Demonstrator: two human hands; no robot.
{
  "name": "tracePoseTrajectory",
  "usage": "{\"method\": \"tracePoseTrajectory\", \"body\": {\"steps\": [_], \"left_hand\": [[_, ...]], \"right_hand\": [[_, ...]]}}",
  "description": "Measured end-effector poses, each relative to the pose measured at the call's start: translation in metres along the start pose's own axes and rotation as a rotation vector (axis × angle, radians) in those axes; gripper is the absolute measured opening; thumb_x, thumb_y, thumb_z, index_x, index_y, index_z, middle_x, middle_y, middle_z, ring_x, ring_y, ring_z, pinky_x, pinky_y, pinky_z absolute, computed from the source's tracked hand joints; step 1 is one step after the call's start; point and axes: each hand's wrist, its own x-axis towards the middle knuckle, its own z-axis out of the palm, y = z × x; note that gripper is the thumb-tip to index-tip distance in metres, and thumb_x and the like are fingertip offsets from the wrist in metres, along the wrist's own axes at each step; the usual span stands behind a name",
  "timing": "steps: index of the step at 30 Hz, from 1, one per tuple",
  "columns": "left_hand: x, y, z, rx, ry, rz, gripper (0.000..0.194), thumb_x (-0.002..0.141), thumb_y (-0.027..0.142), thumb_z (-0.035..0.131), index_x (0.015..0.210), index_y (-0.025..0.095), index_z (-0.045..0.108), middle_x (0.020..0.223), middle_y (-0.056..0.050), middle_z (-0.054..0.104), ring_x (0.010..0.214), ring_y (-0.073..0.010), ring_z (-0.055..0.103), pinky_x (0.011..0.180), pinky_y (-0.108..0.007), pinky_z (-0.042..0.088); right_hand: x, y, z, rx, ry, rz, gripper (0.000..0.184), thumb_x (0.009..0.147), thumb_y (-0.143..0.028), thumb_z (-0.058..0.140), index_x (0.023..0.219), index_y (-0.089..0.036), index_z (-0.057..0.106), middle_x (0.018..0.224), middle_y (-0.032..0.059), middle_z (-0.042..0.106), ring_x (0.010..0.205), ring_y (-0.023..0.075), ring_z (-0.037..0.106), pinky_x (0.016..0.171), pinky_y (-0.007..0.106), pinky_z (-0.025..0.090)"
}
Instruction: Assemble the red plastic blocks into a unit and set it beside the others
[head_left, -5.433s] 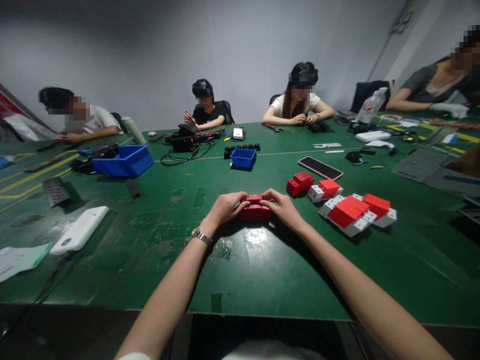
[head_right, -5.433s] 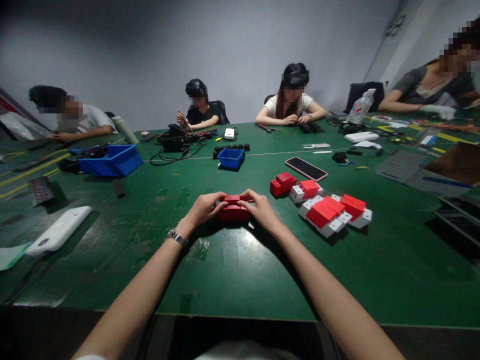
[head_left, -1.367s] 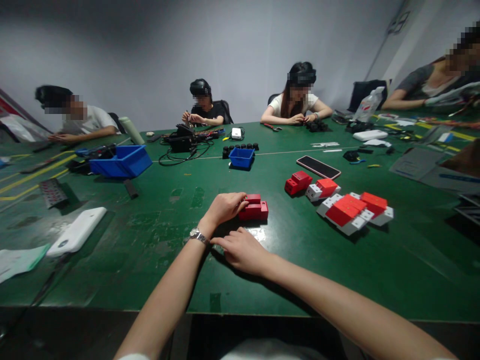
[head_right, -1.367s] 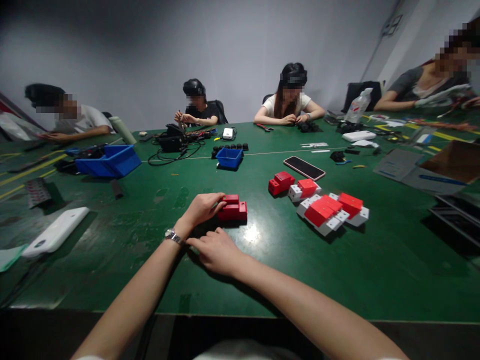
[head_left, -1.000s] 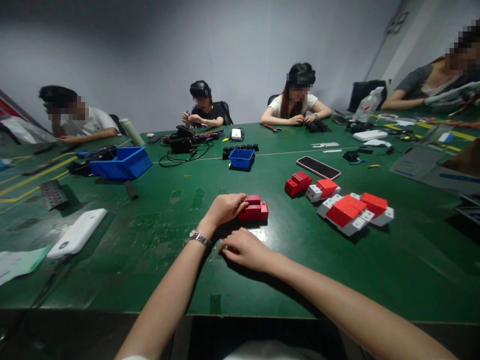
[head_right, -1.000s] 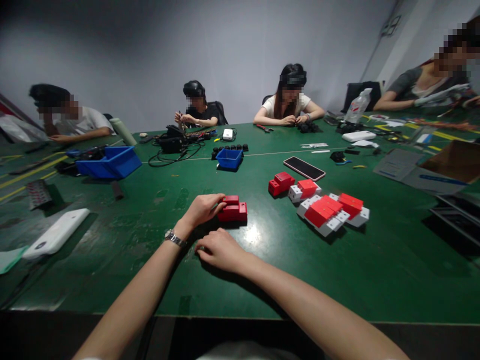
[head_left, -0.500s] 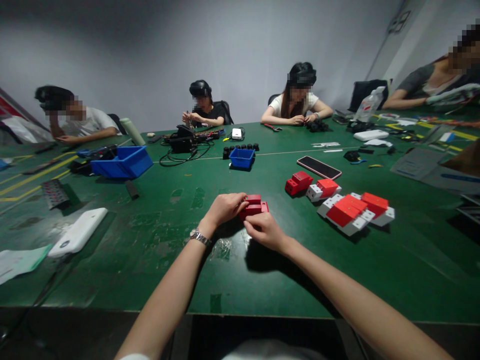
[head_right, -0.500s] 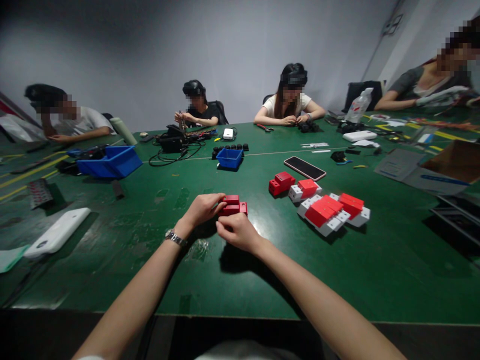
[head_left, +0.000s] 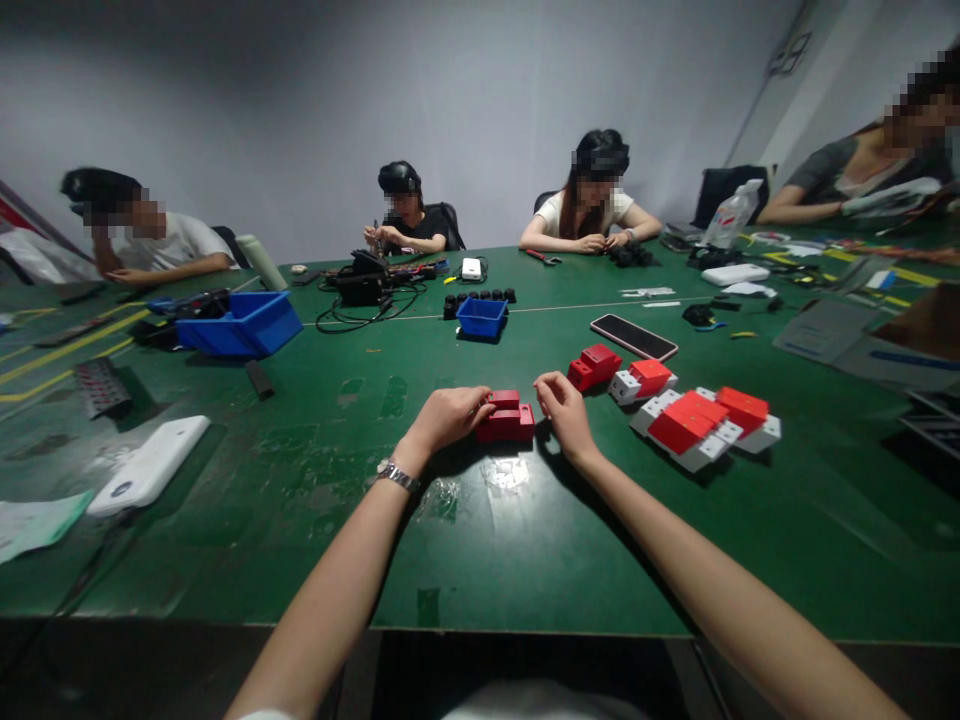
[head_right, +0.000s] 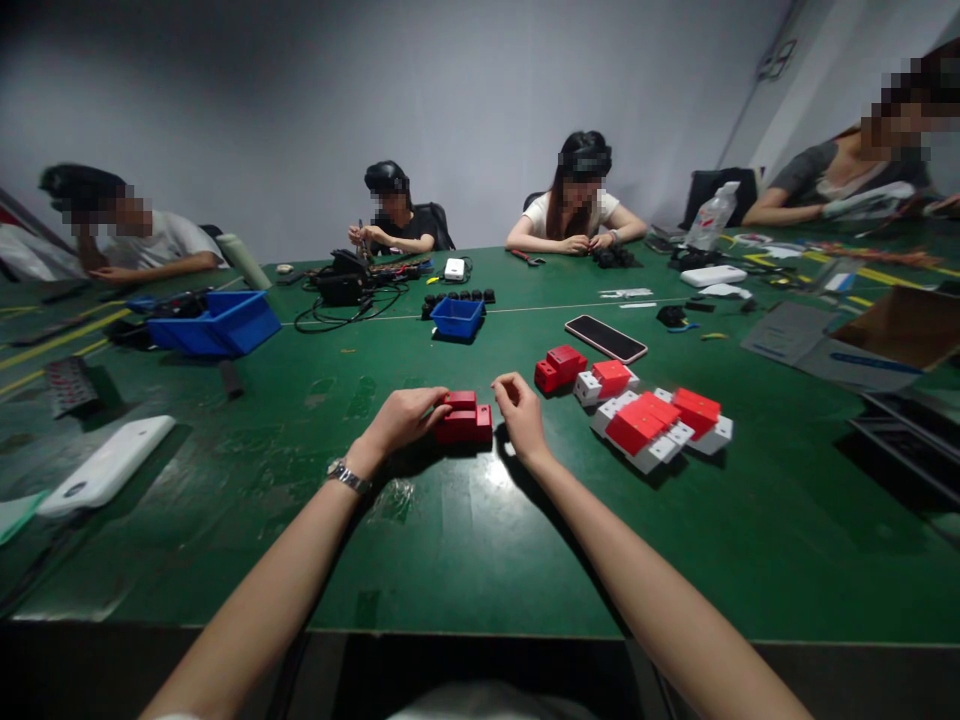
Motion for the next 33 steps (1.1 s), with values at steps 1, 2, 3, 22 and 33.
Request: {"method": "tracePoseTrajectory", "body": {"steps": [1, 2, 3, 22, 33], "left_hand": [[0.000, 0.000, 0.000, 0.001, -0.006, -0.002, 0.027, 0.093, 0.034, 0.038, 0.098, 0.016, 0.057, 0.082, -0.006, 0.067, 0.072, -0.0157, 0.064, 0.061, -0.023, 0.043], [0.000, 0.000, 0.000, 0.003, -0.011, -0.004, 0.027, 0.093, 0.034, 0.038, 0.097, 0.015, 0.056, 0.081, -0.006, 0.067, 0.071, -0.0156, 0.063, 0.061, -0.023, 0.043], [0.000, 0.000, 0.000, 0.004, -0.015, -0.005, 0.027, 0.093, 0.034, 0.038, 0.097, 0.015, 0.056, 0.081, -0.006, 0.067, 0.071, -0.0156, 0.063, 0.060, -0.023, 0.043], [0.000, 0.000, 0.000, -0.005, -0.017, -0.013, 0.029, 0.093, 0.037, 0.037, 0.099, 0.016, 0.056, 0.082, -0.006, 0.067, 0.074, -0.0161, 0.063, 0.063, -0.024, 0.044], [-0.001, -0.001, 0.001, -0.035, 0.002, -0.014, 0.028, 0.092, 0.036, 0.038, 0.099, 0.015, 0.056, 0.085, -0.007, 0.067, 0.075, -0.0158, 0.063, 0.064, -0.024, 0.045]], "right_hand": [[0.000, 0.001, 0.001, 0.016, -0.002, 0.016, 0.023, 0.082, -0.041, 0.047, 0.081, -0.019, 0.053, 0.066, -0.0010, 0.050, 0.057, 0.0117, 0.042, 0.052, 0.023, 0.034], [-0.001, 0.002, 0.002, 0.029, -0.018, 0.027, 0.023, 0.081, -0.040, 0.049, 0.084, -0.019, 0.055, 0.070, 0.0002, 0.053, 0.059, 0.0123, 0.045, 0.053, 0.023, 0.036], [-0.001, 0.002, 0.003, 0.035, -0.041, 0.031, 0.023, 0.081, -0.040, 0.050, 0.085, -0.018, 0.057, 0.075, 0.0015, 0.055, 0.062, 0.0131, 0.047, 0.056, 0.023, 0.038], [0.002, 0.000, -0.005, -0.070, -0.233, -0.018, 0.023, 0.074, -0.039, 0.062, 0.084, -0.018, 0.064, 0.075, 0.0002, 0.059, 0.060, 0.0117, 0.046, 0.058, 0.025, 0.037], [0.004, 0.001, -0.006, -0.085, -0.247, -0.028, 0.024, 0.072, -0.039, 0.064, 0.082, -0.018, 0.064, 0.077, 0.0003, 0.060, 0.059, 0.0106, 0.046, 0.056, 0.024, 0.037]]}}
